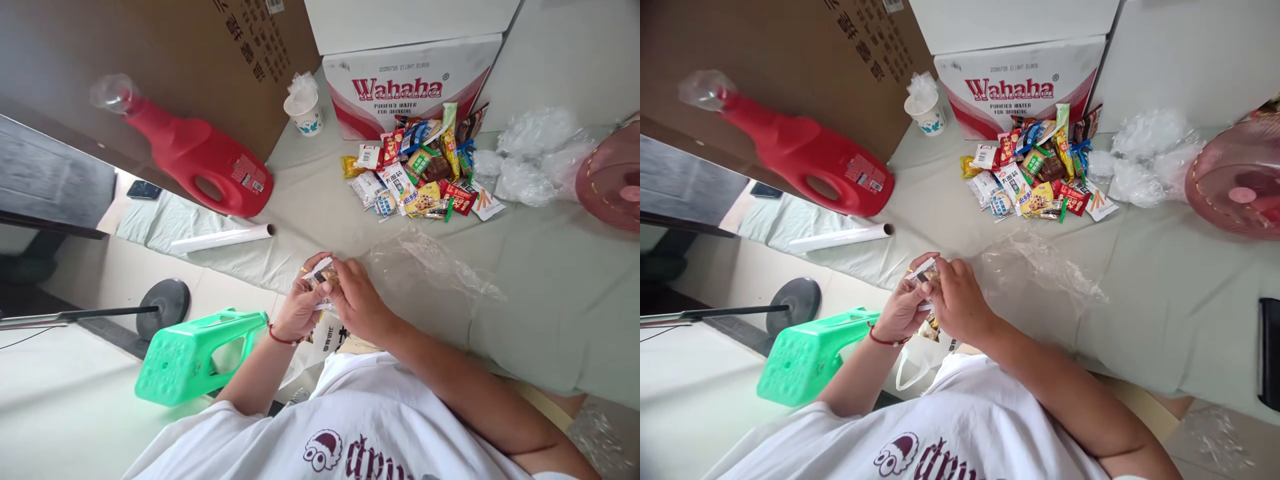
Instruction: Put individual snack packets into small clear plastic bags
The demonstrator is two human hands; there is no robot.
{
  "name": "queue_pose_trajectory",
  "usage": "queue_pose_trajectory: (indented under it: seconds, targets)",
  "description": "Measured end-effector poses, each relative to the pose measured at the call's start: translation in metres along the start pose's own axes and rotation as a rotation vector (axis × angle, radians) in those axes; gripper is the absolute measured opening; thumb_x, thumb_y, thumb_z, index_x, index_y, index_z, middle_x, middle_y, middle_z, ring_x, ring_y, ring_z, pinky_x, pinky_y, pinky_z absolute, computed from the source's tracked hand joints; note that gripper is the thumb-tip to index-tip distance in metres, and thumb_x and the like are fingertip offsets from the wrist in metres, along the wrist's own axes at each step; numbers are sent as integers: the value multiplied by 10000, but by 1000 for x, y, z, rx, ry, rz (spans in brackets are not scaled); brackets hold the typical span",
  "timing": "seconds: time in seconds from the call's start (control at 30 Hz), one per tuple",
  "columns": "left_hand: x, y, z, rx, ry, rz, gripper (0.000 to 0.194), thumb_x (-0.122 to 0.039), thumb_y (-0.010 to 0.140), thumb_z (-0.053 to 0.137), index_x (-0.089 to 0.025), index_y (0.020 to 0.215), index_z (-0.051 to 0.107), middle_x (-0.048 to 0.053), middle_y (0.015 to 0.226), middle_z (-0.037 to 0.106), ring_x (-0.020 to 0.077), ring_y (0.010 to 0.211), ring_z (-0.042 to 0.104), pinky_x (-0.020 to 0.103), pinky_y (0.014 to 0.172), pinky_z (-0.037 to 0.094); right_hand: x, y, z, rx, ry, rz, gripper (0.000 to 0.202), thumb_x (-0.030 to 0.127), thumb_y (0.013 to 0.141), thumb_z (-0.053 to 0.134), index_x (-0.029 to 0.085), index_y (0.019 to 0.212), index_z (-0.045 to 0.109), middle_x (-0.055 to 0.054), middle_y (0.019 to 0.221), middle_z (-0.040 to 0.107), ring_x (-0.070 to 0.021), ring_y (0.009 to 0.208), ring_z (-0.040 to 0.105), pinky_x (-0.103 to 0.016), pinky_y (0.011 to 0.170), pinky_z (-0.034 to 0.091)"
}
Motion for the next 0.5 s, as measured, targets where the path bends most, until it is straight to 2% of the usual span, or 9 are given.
queue_pose_trajectory:
  seconds: [0.07, 0.13, 0.2, 0.27, 0.33, 0.37, 0.43, 0.5]
  targets:
    - [-1, -8, -17, -38, -1, -4, 595, -295, 691, 955, -245, 1228, 705, -2, 942, 761, 118, 748, 707, 204, 699, 576, 3, -3, 4, 78, 80, -47, 504, 379, 1075, 390, 151, 1523, 436, -188, 1369, 534, -264, 1260, 514, -463, 1107, 476]
    - [2, -16, -44, -89, 24, -40, 476, -290, 722, 930, -224, 1152, 736, 25, 974, 780, 151, 790, 738, 233, 721, 603, 6, -7, -4, 119, 170, -90, 528, 395, 1064, 438, 192, 1549, 391, -176, 1499, 452, -222, 1225, 554, -405, 1052, 524]
    - [10, -27, -82, -115, 39, -101, 446, -303, 717, 927, -209, 1114, 748, 60, 1048, 789, 196, 852, 758, 278, 750, 627, 8, -13, -24, 71, 203, -135, 520, 385, 1032, 523, 220, 1515, 423, -161, 1536, 423, -176, 1067, 603, -367, 965, 557]
    - [24, -39, -126, -126, 36, -178, 494, -323, 650, 958, -201, 1083, 755, 79, 1059, 791, 228, 843, 762, 314, 731, 641, 11, -19, -49, -11, 184, -179, 397, 346, 1010, 575, 218, 1385, 544, -133, 1398, 545, -149, 934, 603, -346, 909, 554]
    - [47, -50, -172, -175, 33, -298, 532, -283, 533, 995, -171, 993, 752, 82, 988, 790, 234, 755, 745, 347, 697, 645, 13, -26, -70, -40, 162, -194, 213, 309, 1020, 572, 215, 1197, 642, -76, 1144, 659, -147, 894, 613, -323, 875, 539]
    - [62, -55, -193, -249, 45, -390, 511, -237, 521, 985, -158, 964, 744, 70, 908, 782, 220, 684, 726, 349, 667, 639, 14, -31, -77, -38, 154, -194, 156, 292, 1029, 560, 215, 1118, 663, -53, 1031, 676, -148, 886, 625, -308, 847, 535]
    - [93, -60, -230, -454, 101, -527, 402, -173, 612, 918, -135, 961, 722, 54, 807, 752, 189, 604, 689, 342, 647, 627, 17, -41, -86, -60, 100, -215, 130, 244, 1035, 546, 217, 1047, 672, -33, 940, 688, -148, 876, 648, -288, 802, 534]
    - [124, -56, -252, -575, 147, -580, 295, -163, 734, 841, -122, 989, 697, 67, 833, 743, 189, 643, 700, 337, 671, 623, 18, -56, -93, -167, -66, -283, 143, 180, 1013, 562, 233, 1081, 676, -35, 966, 704, -158, 897, 665, -300, 812, 538]
Point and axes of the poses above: each hand's wrist, its own y-axis towards the middle knuckle, its own z-axis out of the palm, x = y × z, the point moved 4 cm from there along y, towards the middle knuckle
